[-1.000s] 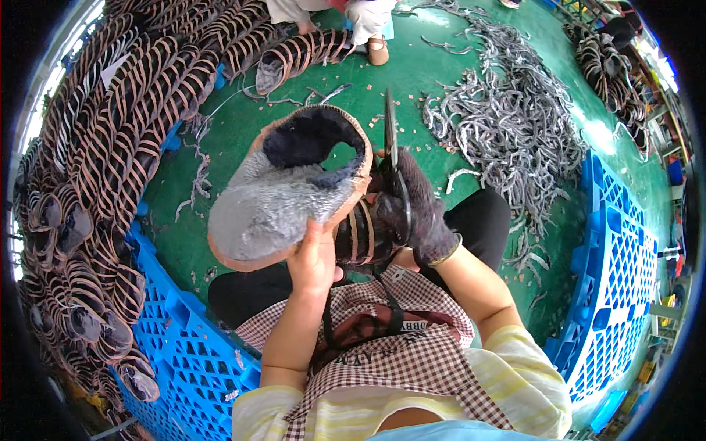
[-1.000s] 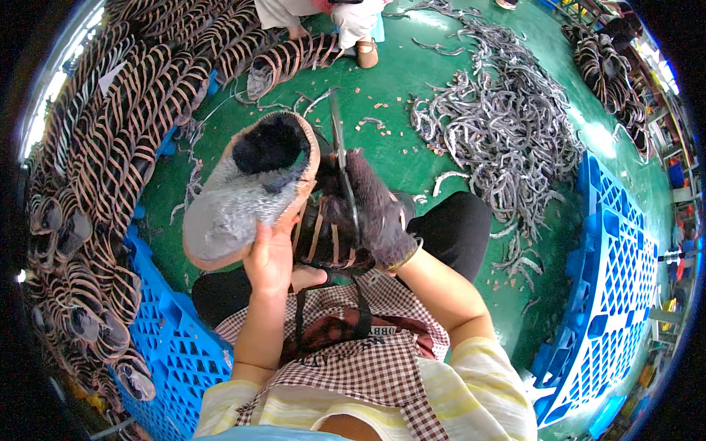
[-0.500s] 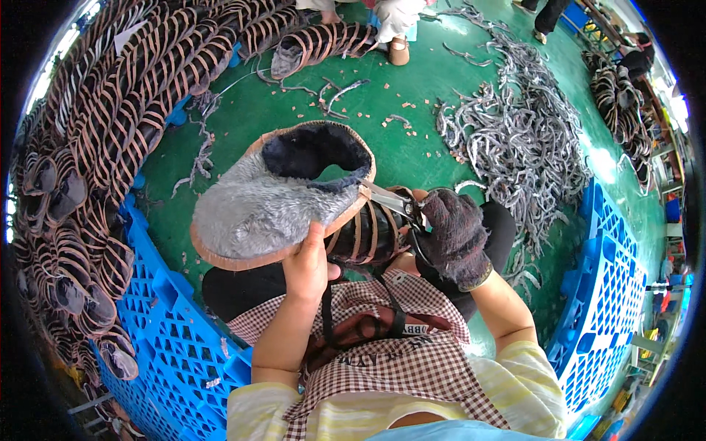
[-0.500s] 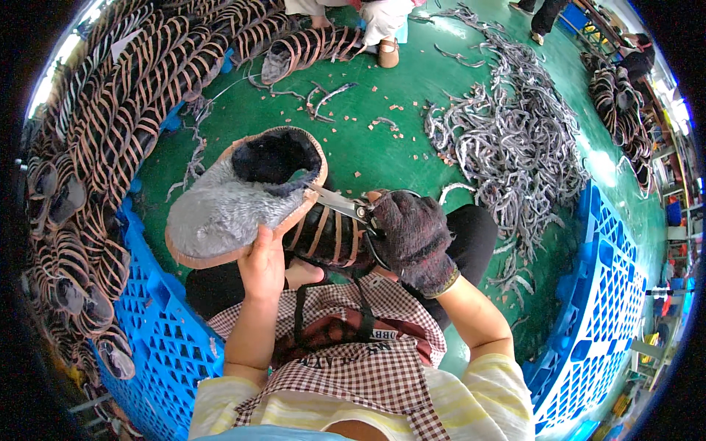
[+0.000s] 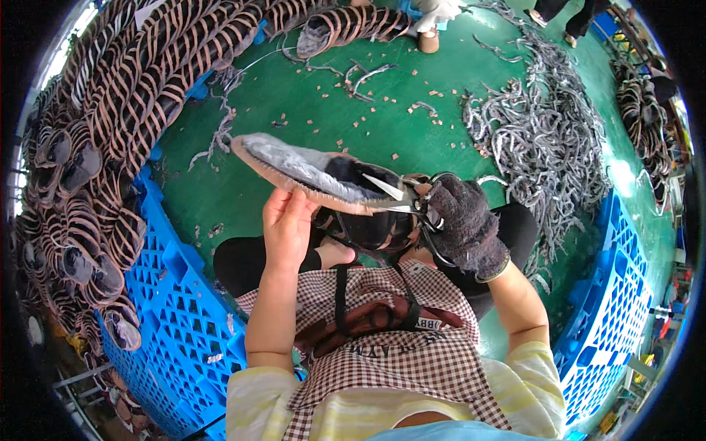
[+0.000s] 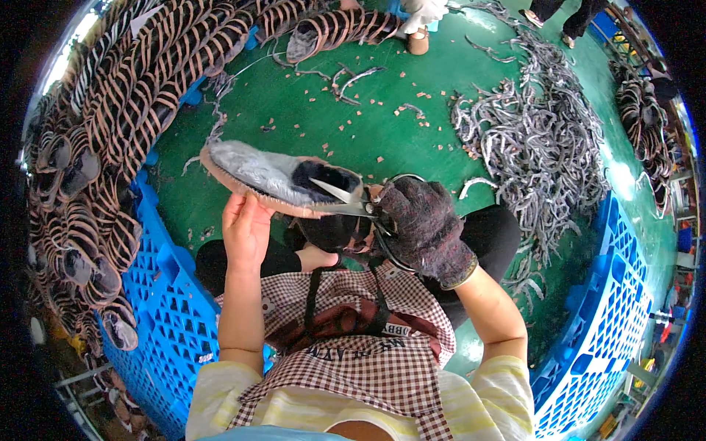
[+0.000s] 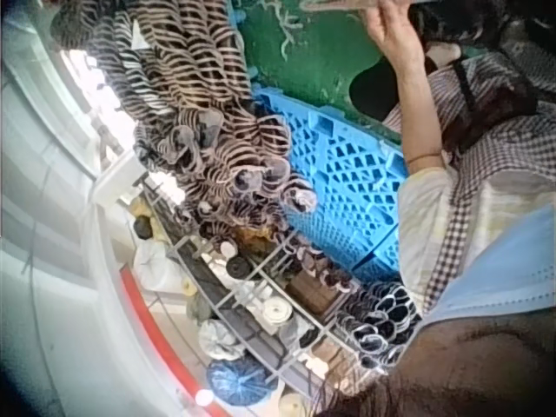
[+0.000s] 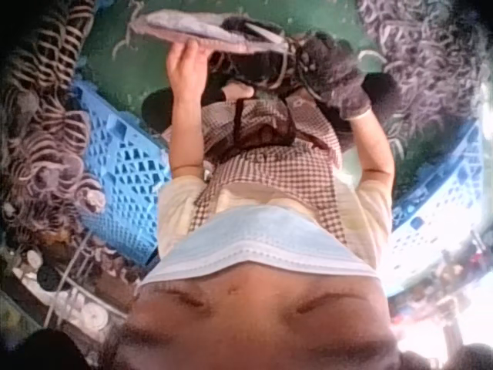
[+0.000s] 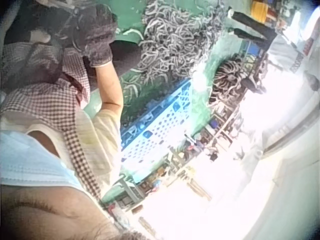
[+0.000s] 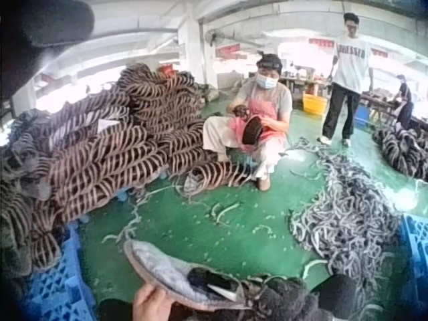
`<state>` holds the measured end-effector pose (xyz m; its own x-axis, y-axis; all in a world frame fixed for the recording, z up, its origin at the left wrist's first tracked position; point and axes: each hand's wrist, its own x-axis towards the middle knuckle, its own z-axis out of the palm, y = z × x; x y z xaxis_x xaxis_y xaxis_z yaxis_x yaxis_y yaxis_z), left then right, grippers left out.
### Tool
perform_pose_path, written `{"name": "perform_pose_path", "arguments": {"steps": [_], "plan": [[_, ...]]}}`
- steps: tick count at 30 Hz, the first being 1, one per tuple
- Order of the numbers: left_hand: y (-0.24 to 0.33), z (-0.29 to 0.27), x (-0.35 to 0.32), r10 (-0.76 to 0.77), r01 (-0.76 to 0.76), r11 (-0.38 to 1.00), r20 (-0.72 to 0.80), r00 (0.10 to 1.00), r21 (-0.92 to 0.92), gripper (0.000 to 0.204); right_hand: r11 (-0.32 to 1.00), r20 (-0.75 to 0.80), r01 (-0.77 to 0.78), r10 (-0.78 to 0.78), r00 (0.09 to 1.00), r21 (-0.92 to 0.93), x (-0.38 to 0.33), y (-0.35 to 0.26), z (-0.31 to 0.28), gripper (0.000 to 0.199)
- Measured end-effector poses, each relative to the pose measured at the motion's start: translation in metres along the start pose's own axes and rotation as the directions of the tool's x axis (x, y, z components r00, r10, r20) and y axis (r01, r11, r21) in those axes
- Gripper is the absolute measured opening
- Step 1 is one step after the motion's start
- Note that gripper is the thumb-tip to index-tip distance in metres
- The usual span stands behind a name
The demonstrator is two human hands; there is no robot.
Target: Trimming excess material from newly manufactured shoes using scissors.
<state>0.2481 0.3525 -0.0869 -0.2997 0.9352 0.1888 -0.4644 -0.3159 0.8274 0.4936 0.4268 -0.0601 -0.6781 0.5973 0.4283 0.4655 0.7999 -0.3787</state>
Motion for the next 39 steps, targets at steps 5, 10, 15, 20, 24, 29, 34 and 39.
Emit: {"name": "perform_pose_path", "arguments": {"steps": [5,10,15,20,24,29,34,39], "plan": [[0.003,0.003,-0.013,-0.110,0.109,0.991,-0.011,0.994,-0.075,0.024,0.995,0.045,0.098,-0.099,0.994,0.020,0.014,-0.015,-0.012,0.045],[-0.003,0.007,-0.015,-0.137,0.139,0.989,0.050,0.989,-0.042,0.024,0.991,0.074,0.125,-0.121,0.990,-0.045,0.016,-0.020,-0.015,0.045],[-0.002,0.007,-0.015,-0.135,0.143,0.986,0.093,0.987,-0.083,0.019,0.996,0.192,0.027,-0.042,0.981,0.085,0.009,-0.020,-0.013,0.047],[0.000,0.008,-0.018,-0.280,0.272,0.950,0.039,0.959,0.153,0.020,0.997,-0.033,0.080,-0.081,0.996,-0.018,0.014,-0.027,-0.010,0.052],[-0.006,0.018,-0.016,-0.232,0.226,0.955,0.011,0.973,0.192,0.021,0.998,0.102,0.054,-0.055,0.993,0.013,0.015,-0.026,-0.012,0.057],[0.000,0.019,-0.017,-0.457,0.400,0.806,0.029,0.889,0.437,0.018,0.995,0.004,0.099,-0.099,0.995,0.021,0.020,-0.029,-0.013,0.060],[-0.003,0.023,-0.015,-0.478,0.413,0.815,0.068,0.876,0.406,0.015,0.990,0.156,0.015,-0.037,0.987,0.142,0.016,-0.027,-0.010,0.060],[-0.013,0.032,-0.017,-0.418,0.264,0.773,0.150,0.896,0.577,0.016,0.989,0.119,-0.070,0.055,0.991,0.128,0.017,-0.032,-0.008,0.057]]}}
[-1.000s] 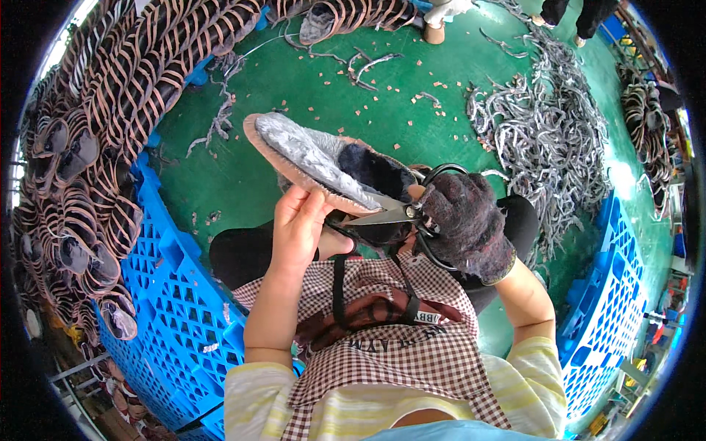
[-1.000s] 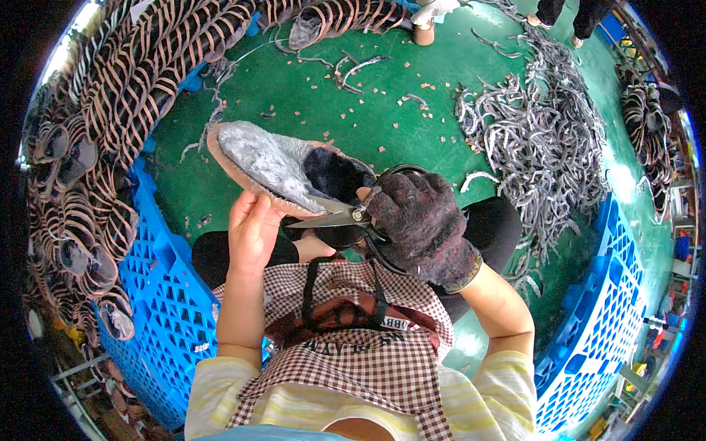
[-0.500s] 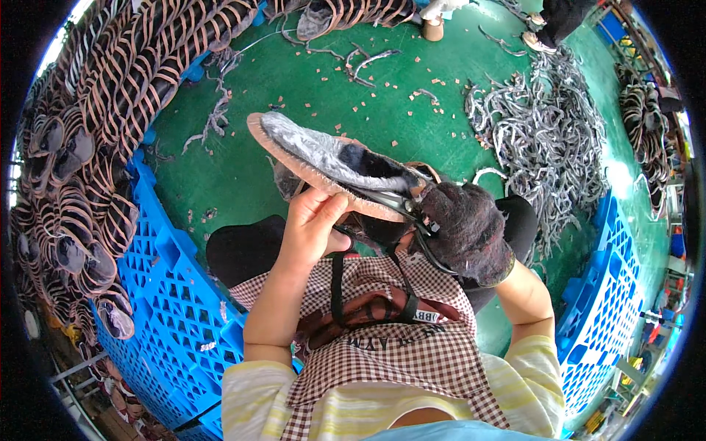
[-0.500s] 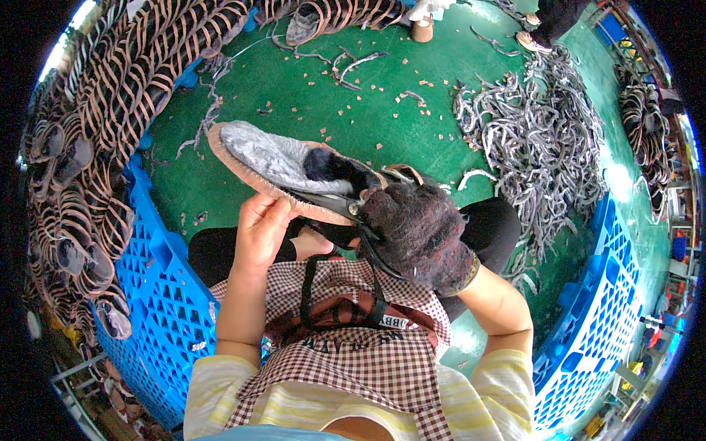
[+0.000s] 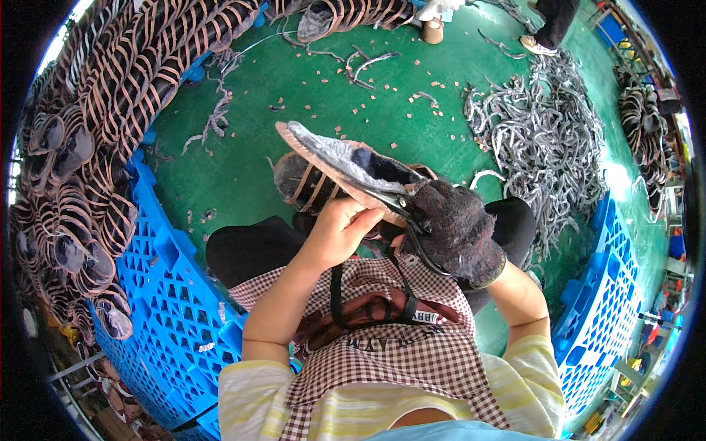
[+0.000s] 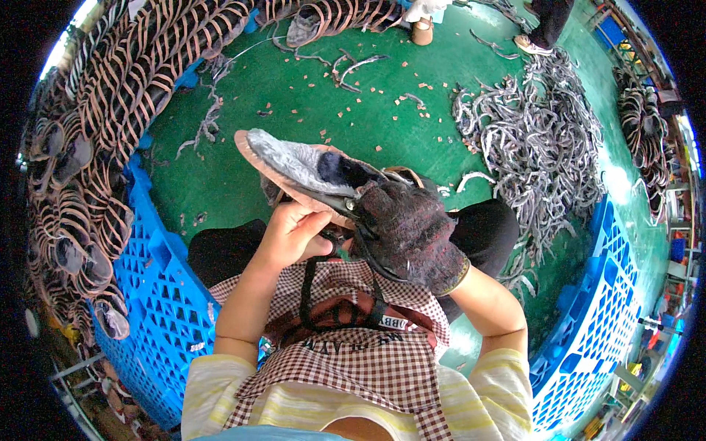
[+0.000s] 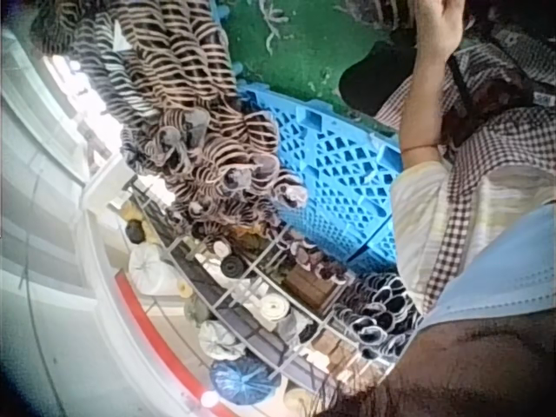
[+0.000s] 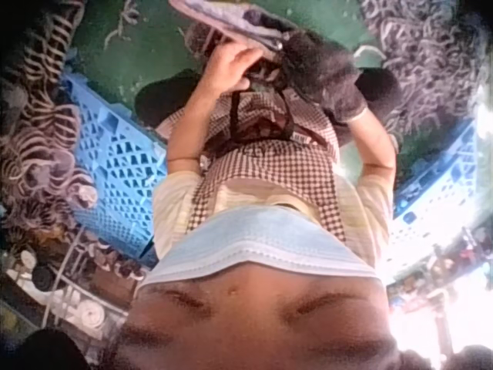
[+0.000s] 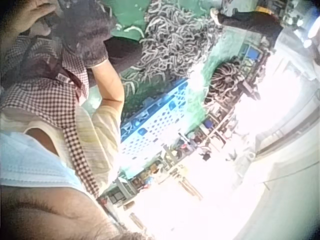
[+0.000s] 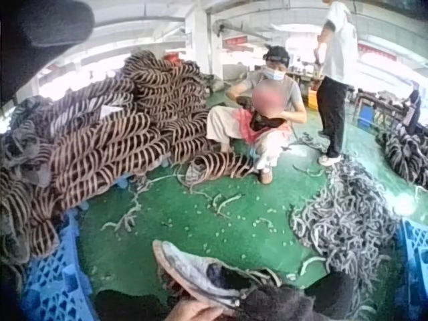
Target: Trimming excess material from newly manufactured shoes using scissors.
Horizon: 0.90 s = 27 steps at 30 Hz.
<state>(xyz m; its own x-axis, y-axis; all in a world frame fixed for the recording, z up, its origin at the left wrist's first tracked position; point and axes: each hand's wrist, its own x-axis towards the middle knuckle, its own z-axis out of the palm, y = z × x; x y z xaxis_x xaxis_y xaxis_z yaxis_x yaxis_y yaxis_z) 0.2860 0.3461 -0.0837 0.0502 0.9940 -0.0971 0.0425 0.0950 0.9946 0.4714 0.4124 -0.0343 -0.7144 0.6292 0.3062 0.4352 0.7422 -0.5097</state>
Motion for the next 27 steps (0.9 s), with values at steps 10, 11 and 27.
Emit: {"name": "perform_pose_path", "arguments": {"steps": [10,11,27], "plan": [[0.009,-0.060,0.031,-0.081,0.009,0.967,-0.273,0.959,-0.255,0.026,0.995,0.000,-0.019,0.019,1.000,-0.094,-0.012,0.008,0.035,0.049],[0.011,-0.057,0.033,-0.028,-0.067,0.938,-0.267,0.963,-0.341,0.025,0.998,-0.053,-0.047,0.045,0.998,-0.035,-0.014,0.008,0.039,0.050],[0.012,-0.040,0.008,-0.048,0.017,0.905,-0.061,0.997,-0.425,0.017,0.997,0.020,-0.057,0.056,0.998,0.051,-0.009,0.000,0.020,0.052]]}}
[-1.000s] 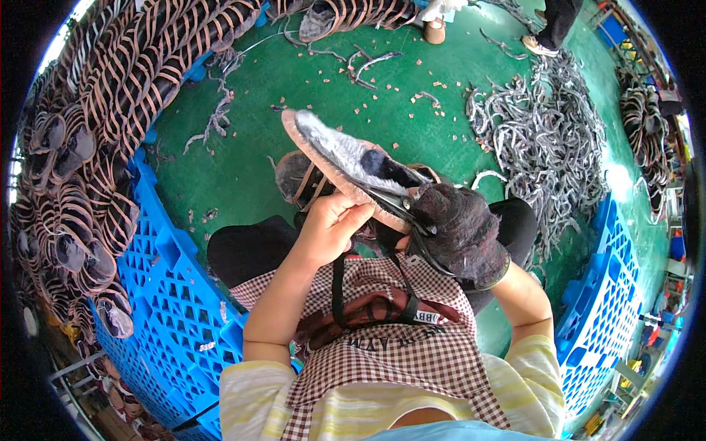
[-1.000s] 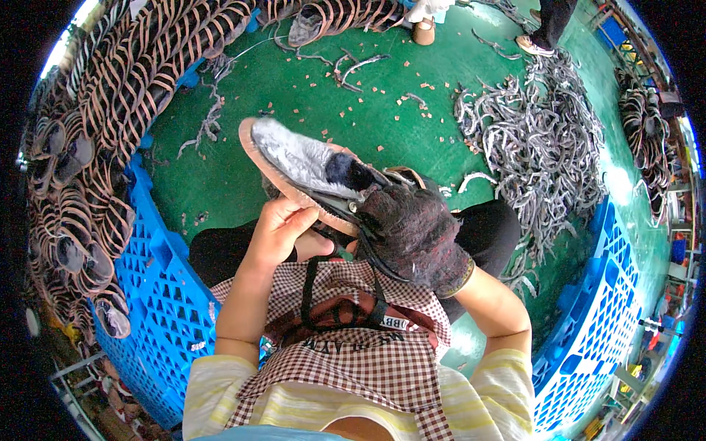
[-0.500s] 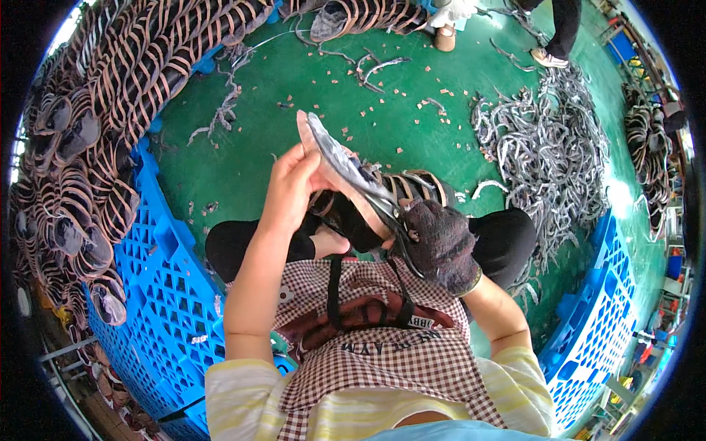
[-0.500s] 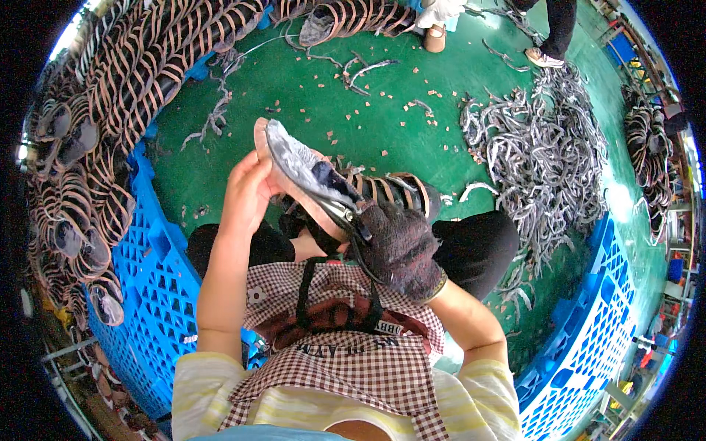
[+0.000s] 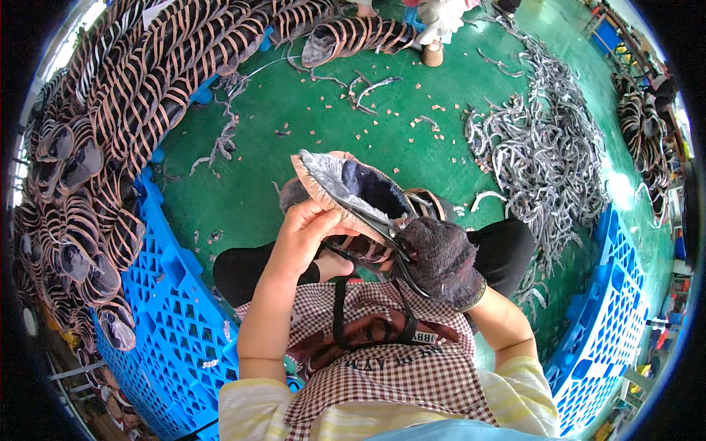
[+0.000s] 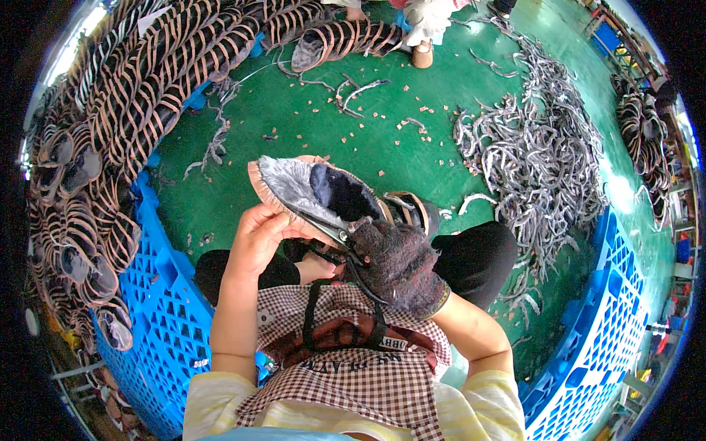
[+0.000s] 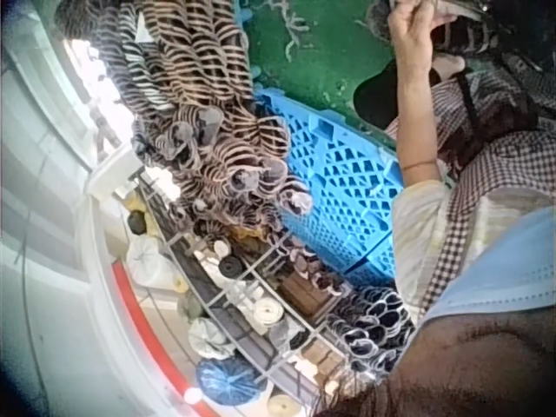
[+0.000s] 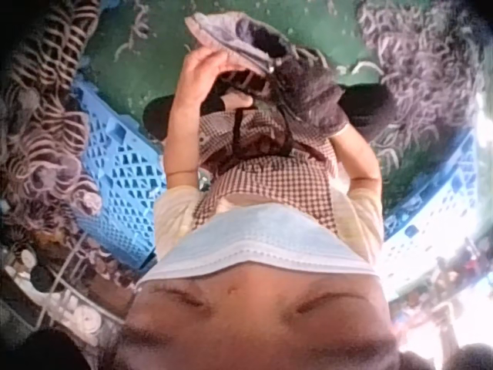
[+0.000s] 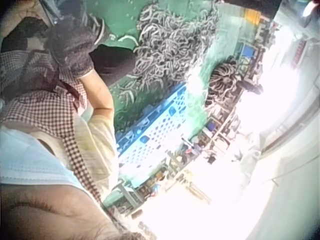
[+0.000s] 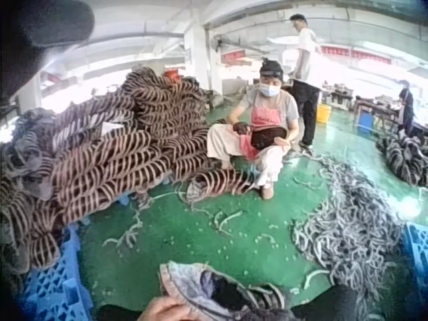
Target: Trimming excess material from newly manufactured shoes using scissors.
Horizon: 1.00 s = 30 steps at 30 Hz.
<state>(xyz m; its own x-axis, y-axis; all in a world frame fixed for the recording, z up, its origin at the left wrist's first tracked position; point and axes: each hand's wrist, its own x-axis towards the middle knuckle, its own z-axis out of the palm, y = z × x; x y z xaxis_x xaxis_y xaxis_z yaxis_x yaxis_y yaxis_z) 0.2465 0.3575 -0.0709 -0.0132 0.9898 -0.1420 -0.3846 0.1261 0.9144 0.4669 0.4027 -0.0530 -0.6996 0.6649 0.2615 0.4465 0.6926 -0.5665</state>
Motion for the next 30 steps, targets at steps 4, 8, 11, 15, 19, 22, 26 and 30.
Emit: {"name": "perform_pose_path", "arguments": {"steps": [4,8,11,15,19,22,26,30], "plan": [[-0.003,0.004,-0.003,-0.055,0.036,0.945,0.049,0.997,0.325,0.016,0.992,-0.067,0.045,-0.053,0.996,-0.115,0.008,-0.003,-0.002,0.054],[-0.014,0.001,-0.002,0.110,-0.127,0.916,0.067,0.992,0.380,0.016,0.971,0.011,-0.065,0.064,0.998,0.229,0.006,0.017,0.015,0.032],[-0.032,0.003,-0.002,0.203,-0.171,0.878,-0.025,0.979,0.447,0.016,0.875,-0.270,-0.193,0.336,0.902,0.444,-0.007,0.058,0.044,0.035],[-0.084,0.016,-0.016,0.220,-0.196,0.867,0.001,0.975,0.458,0.031,-0.036,0.153,-0.162,0.575,0.804,0.986,-0.002,0.036,0.049,0.033],[-0.122,0.005,-0.021,0.511,-0.301,0.436,0.042,0.859,0.848,0.043,0.789,-0.352,-0.143,0.418,0.838,0.597,-0.011,0.067,0.078,0.037],[-0.100,-0.034,-0.009,-0.181,0.017,0.752,-0.182,0.967,-0.659,0.029,0.758,-0.234,-0.161,0.385,0.893,0.632,-0.010,0.068,0.063,0.050],[-0.078,-0.045,0.015,-0.203,0.023,0.787,-0.223,0.953,-0.617,0.033,0.449,-0.051,-0.163,0.428,0.902,0.879,-0.009,0.063,0.047,0.055],[-0.074,-0.061,0.031,-0.139,0.046,0.950,-0.285,0.948,-0.310,0.023,0.468,0.013,-0.223,0.410,0.912,0.855,-0.019,0.074,0.039,0.064]]}}
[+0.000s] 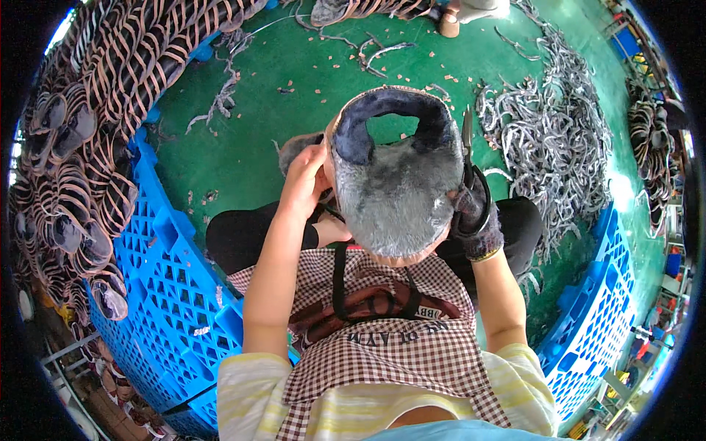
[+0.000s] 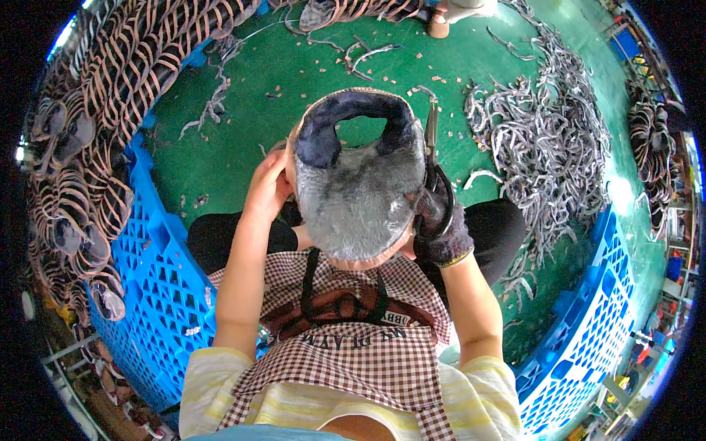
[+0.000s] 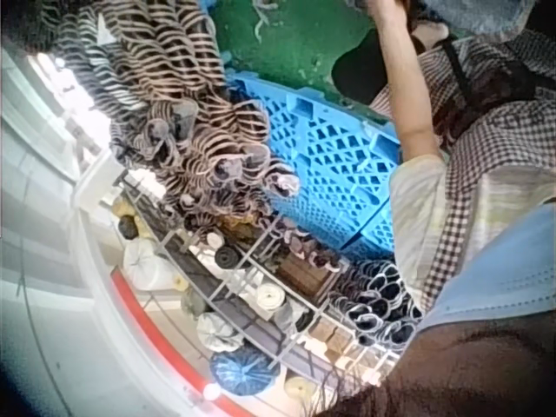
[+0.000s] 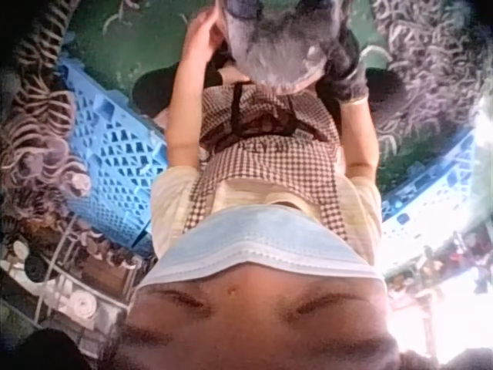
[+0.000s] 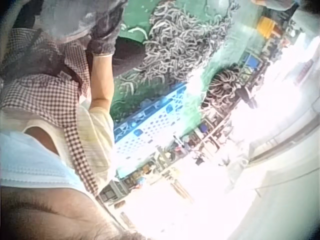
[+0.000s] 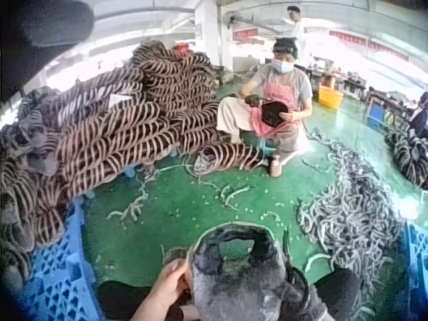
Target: Trimming excess material from newly manufactured shoes using scissors.
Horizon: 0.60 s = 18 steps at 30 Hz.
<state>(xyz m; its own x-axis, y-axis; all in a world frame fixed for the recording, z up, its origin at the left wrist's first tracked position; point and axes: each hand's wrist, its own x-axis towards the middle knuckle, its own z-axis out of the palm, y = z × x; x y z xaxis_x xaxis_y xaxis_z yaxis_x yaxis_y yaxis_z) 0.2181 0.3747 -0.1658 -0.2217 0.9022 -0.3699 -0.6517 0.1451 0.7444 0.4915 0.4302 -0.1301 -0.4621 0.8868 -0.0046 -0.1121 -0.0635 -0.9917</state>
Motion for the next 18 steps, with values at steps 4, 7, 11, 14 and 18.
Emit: {"name": "perform_pose_path", "arguments": {"steps": [4,7,11,14,18], "plan": [[0.001,-0.003,0.004,0.057,-0.066,0.946,0.036,0.998,0.318,0.014,0.997,0.054,-0.033,0.029,0.998,0.073,-0.001,-0.001,-0.005,0.077],[0.004,0.008,-0.002,0.121,-0.143,0.933,0.087,0.989,0.331,0.013,0.992,0.041,-0.020,0.015,0.999,0.121,-0.006,0.002,-0.007,0.082],[0.021,0.024,-0.014,0.143,-0.116,0.984,0.203,0.969,-0.139,0.014,0.903,-0.146,-0.029,-0.037,0.989,-0.429,-0.023,0.030,-0.022,0.076],[0.034,0.028,-0.018,0.183,-0.173,0.981,0.127,0.975,-0.091,0.024,0.589,0.028,0.212,-0.305,0.952,-0.780,-0.021,0.033,-0.032,0.067],[0.056,0.016,-0.024,0.157,-0.154,0.987,0.128,0.979,-0.032,0.026,0.266,0.092,0.157,-0.243,0.966,-0.951,-0.001,-0.048,-0.024,0.052]]}}
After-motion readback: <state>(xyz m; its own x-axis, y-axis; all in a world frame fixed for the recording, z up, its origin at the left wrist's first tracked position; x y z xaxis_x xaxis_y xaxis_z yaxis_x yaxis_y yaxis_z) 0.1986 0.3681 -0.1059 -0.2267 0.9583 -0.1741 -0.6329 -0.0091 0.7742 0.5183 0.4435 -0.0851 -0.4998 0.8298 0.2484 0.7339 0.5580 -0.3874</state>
